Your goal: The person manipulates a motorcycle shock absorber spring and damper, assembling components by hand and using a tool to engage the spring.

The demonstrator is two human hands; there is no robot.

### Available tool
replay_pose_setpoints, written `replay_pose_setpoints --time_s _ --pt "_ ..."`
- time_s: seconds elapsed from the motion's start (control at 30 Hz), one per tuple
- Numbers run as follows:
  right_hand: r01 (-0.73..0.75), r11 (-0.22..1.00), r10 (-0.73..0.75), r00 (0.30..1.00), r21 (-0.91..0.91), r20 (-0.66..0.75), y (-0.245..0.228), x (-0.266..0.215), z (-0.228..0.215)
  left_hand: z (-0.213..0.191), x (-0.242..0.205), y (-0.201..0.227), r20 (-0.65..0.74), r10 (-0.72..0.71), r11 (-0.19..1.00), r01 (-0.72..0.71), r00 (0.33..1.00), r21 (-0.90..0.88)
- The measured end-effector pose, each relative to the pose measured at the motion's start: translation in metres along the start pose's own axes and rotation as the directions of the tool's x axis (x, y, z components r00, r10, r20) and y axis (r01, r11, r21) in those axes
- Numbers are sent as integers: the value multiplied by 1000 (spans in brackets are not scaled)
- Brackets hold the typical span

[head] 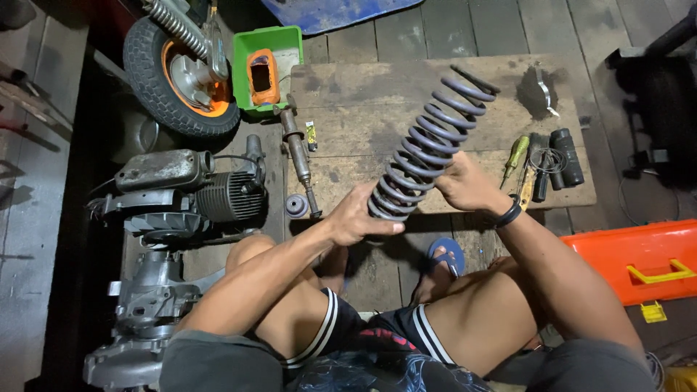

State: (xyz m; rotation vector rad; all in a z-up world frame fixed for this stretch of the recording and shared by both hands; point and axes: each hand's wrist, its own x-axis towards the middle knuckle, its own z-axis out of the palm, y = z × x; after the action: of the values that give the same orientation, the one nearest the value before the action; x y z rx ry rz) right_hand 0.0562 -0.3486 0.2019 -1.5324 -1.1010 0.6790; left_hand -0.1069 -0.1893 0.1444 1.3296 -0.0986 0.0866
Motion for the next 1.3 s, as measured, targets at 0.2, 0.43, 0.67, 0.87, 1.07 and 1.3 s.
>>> replay_pose_setpoints --time_s 0.2,0.43,0.67,0.87,1.07,1.3 --pt "-7 913 -93 970 -409 -225 47 -3 -7 0 5 11 -2 68 995 -67 998 73" --pt "-203 889 13 907 -410 -421 25 -24 -44 -20 -3 -1 -176 265 816 -124 948 564" --pt "47 951 194 682 307 -705 -16 -19 -39 -9 -2 20 -327 258 668 76 909 740" --pt "74 954 134 762 290 -634 12 -26 -43 -46 5 18 -284 498 423 57 819 904" --pt "58 961 -137 949 -269 -285 10 -27 -1 -59 2 31 -34 737 -53 108 675 993" --pt "217 926 -255 963 -308 -89 -13 -22 34 -58 -4 48 195 798 -328 140 570 934"
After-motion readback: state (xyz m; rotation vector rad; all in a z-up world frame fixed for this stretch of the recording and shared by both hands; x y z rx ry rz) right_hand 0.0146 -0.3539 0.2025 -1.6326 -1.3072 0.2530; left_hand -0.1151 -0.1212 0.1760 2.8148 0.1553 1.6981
